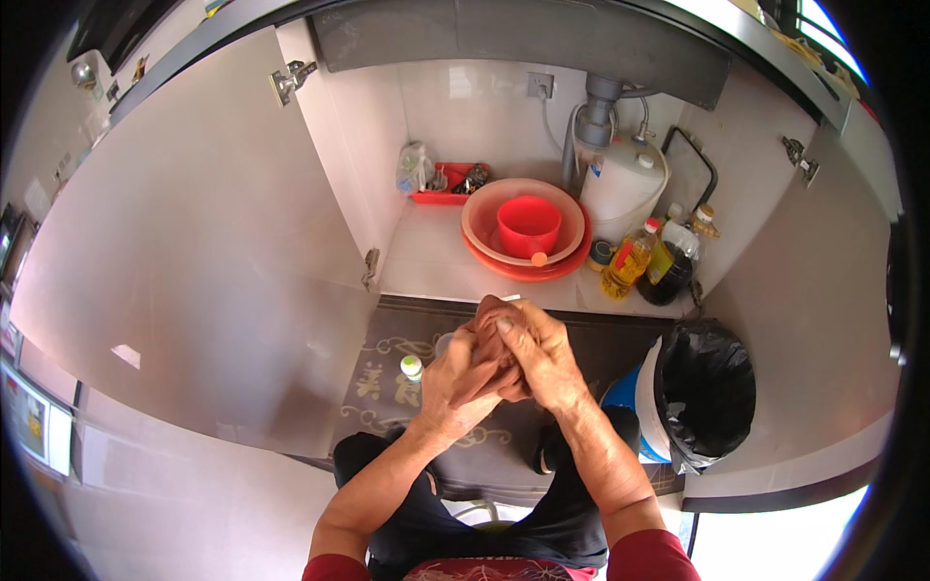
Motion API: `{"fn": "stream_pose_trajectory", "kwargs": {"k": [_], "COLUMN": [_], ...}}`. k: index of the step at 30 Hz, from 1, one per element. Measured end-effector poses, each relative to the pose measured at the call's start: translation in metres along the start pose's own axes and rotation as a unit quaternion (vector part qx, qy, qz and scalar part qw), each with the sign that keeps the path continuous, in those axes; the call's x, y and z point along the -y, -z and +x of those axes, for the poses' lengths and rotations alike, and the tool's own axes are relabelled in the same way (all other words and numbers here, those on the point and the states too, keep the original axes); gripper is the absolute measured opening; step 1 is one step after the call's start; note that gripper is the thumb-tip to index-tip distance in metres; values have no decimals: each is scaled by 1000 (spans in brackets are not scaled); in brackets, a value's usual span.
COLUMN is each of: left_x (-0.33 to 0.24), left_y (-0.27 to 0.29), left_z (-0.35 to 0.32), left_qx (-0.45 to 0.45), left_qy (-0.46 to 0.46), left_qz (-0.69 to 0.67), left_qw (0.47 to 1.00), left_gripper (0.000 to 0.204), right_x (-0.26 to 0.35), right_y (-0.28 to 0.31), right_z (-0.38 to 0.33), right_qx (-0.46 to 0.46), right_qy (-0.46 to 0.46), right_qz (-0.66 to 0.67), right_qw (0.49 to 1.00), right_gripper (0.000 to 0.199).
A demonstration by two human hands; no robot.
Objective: The person sits on the floor and wipes the exterior and interior of several plastic containers and bowls using a cloth. They handle a red-lidded jar, small white bottles, a clear plastic cup, a red plastic scoop, and a pink bowl, wiping each item thoroughly before placing it back on the shelf.
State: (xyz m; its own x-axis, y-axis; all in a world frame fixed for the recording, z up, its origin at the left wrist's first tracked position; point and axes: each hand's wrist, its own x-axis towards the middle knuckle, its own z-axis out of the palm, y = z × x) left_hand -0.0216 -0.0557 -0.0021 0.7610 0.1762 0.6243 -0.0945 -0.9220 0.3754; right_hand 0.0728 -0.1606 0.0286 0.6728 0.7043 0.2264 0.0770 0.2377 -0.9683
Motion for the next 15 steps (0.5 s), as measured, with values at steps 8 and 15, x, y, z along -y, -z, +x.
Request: {"fn": "stream_pose_trajectory", "kwargs": {"k": [8,15], "left_x": [-2,16], "left_y": [5,4], "left_z": [7,5], "left_qx": [-24,40], "left_qy": [-1,207], "left_qz": [-214,-581], "left_qw": [976,786], "left_gripper": [69,65], "right_x": [-28,-45], "right_y": [9,2], "right_z": [23,15], "right_qx": [84,28], "right_qy": [-172,-31], "right_qz": [383,325], "right_qw": [904,945], "right_gripper": [22,22]}}
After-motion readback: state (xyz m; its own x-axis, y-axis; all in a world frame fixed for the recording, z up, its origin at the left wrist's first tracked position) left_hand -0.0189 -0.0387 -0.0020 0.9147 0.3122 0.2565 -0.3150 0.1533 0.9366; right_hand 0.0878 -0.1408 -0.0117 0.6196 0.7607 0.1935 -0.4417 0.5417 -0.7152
